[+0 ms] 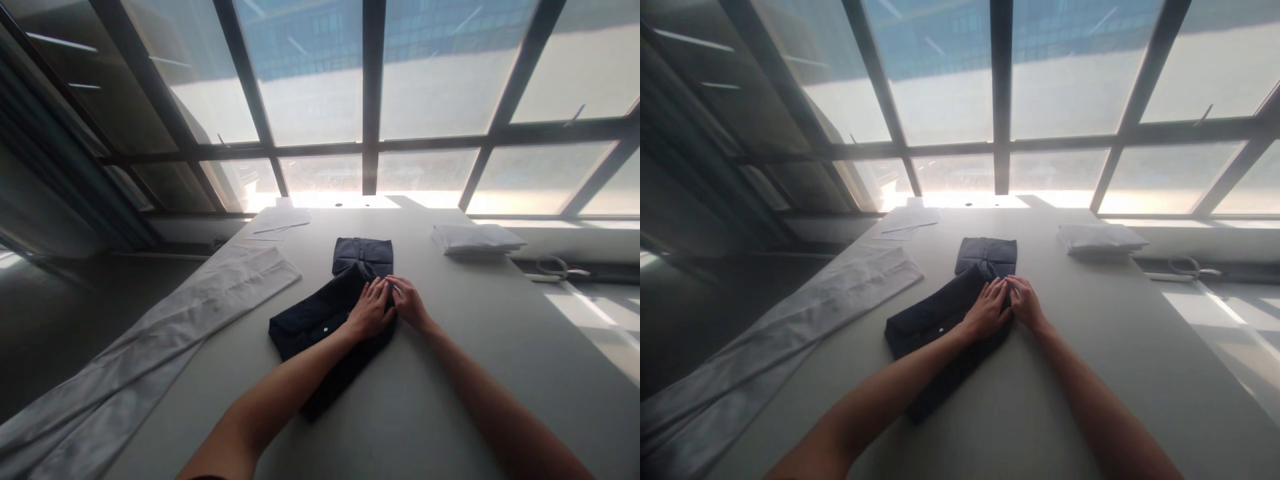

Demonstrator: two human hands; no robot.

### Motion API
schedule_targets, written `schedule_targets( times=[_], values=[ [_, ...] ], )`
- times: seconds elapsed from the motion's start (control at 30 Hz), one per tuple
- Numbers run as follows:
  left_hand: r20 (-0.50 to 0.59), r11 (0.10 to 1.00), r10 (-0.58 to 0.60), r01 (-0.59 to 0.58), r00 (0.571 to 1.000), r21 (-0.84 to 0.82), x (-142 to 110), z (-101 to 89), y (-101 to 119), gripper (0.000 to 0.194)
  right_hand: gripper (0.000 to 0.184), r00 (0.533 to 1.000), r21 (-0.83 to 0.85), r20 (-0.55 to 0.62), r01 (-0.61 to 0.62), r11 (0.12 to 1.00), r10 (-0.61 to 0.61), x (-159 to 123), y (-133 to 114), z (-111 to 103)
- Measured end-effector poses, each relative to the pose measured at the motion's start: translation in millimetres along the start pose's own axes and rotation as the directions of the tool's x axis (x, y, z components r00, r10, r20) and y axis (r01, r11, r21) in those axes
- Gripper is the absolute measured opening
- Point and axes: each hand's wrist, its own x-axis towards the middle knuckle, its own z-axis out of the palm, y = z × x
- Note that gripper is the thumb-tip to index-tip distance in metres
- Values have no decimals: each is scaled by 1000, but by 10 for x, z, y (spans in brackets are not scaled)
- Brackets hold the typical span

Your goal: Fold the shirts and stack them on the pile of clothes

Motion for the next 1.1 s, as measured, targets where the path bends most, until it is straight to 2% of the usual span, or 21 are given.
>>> schedule_targets(
  times=[0.07, 0.13, 0.23, 0.3, 0.4, 0.5, 0.57, 0.63, 0.73, 0.83, 0.9, 1.0, 1.1],
  values=[
    [-107, 995, -95, 91, 990, -39, 210, 22, -129, 62, 46, 1000, -96, -2, 23, 995, -24, -52, -66, 46],
    [-221, 984, -159, 134, 962, -121, 347, -13, -233, 55, 49, 999, -162, 28, 46, 986, -42, -125, -172, 102],
    [-318, 967, -204, 141, 926, -212, 339, -224, -418, 49, 52, 988, -224, 144, 84, 971, -52, -235, -348, 176],
    [-255, 981, -163, 130, 953, -144, 184, -443, -611, 46, 56, 971, -281, 239, 87, 956, -18, -278, -449, 216],
    [-68, 984, -117, 125, 991, 124, -211, -744, -950, 54, 60, 916, -374, 397, 99, 922, 63, -273, -551, 256],
    [110, 954, -125, 89, 986, 287, -678, -854, -1127, 56, 64, 859, -381, 505, 136, 914, 83, -229, -585, 258],
    [124, 924, -169, 114, 978, 364, -960, -812, -1068, 55, 67, 839, -340, 542, 167, 926, 48, -207, -581, 241],
    [88, 886, -242, 183, 966, 427, -1184, -739, -884, 55, 72, 835, -299, 549, 183, 936, 12, -197, -573, 217],
    [92, 850, -329, 253, 940, 461, -1350, -719, -522, 58, 68, 877, -297, 479, 138, 945, 23, -204, -594, 193],
    [130, 870, -336, 255, 933, 422, -1248, -849, -279, 52, 56, 935, -372, 344, 48, 927, 90, -259, -695, 232],
    [72, 887, -284, 234, 956, 398, -1068, -928, -258, 49, 52, 951, -441, 276, -4, 898, 140, -338, -798, 307],
    [36, 894, -216, 182, 976, 409, -819, -879, -395, 55, 58, 942, -523, 260, -46, 851, 211, -494, -933, 459],
    [76, 887, -256, 203, 964, 414, -732, -672, -580, 61, 66, 925, -562, 279, -59, 825, 256, -611, -963, 569]
  ],
)
